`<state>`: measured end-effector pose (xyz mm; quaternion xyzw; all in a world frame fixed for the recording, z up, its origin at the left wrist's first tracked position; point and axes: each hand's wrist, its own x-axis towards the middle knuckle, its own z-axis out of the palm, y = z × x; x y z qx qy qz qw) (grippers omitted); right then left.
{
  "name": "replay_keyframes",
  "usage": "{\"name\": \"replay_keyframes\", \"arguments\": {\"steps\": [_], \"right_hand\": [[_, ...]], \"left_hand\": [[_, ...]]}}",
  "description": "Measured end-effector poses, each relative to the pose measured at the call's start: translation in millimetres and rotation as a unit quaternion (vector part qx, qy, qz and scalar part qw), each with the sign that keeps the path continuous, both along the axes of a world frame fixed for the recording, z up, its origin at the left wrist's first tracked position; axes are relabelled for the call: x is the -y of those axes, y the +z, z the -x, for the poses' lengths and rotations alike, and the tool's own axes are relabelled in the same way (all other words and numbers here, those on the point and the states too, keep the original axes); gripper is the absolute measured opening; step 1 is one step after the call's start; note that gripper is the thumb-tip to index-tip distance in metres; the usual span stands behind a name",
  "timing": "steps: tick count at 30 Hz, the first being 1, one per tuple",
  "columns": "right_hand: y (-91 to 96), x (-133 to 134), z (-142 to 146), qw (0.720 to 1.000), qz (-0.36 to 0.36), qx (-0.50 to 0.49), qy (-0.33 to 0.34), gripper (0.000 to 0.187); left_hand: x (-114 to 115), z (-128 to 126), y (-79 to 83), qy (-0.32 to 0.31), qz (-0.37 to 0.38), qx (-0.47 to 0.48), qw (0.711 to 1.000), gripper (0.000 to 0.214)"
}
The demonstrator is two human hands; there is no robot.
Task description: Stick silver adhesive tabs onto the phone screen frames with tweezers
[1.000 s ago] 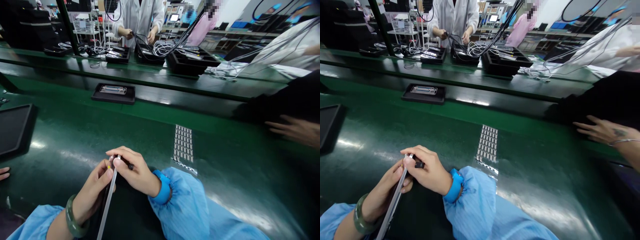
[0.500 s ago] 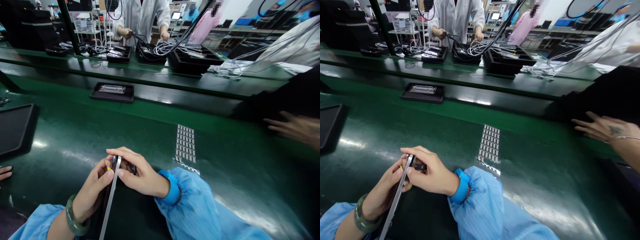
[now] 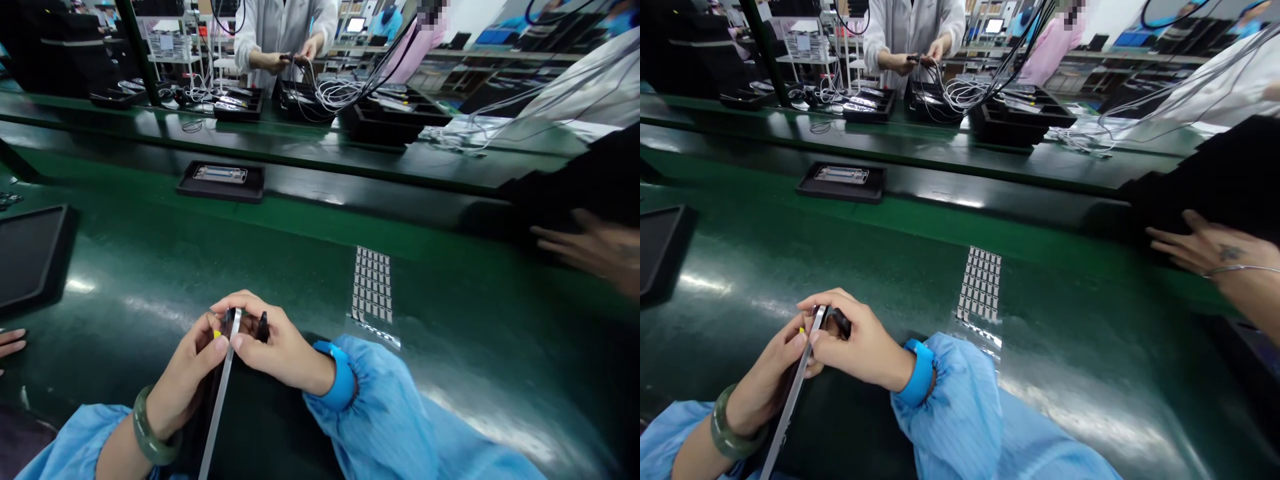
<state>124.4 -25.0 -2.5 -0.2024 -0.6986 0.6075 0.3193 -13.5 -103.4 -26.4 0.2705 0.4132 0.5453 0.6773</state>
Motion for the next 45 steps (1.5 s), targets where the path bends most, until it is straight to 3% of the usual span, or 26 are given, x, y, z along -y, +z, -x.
{"name": "replay_keyframes", "arguments": {"steps": [7,16,25,33,45], "right_hand": [[-2.0,0.0,-2.8,0.999,0.033,-0.010,0.027,0.037],[1.1,3.7,1.6,0.988,0.132,-0.058,0.049,0.026],[2.2,4.8,2.6,0.983,0.155,-0.078,0.058,0.031],[-0.8,4.8,1.2,0.987,0.133,-0.073,0.057,0.035],[2.8,7.0,5.1,0.983,0.163,-0.072,0.045,0.024]], "left_hand": [[0.7,0.7,1.7,-0.010,0.000,-0.002,1.000,0.025],[0.5,-0.5,2.4,-0.012,-0.019,-0.011,1.000,0.022],[1.5,-0.1,3.5,0.000,-0.006,-0.014,1.000,0.027],[-0.5,-0.6,7.1,-0.008,-0.014,-0.037,0.999,0.032],[1.9,-0.2,2.5,-0.001,-0.008,-0.015,1.000,0.025]]}}
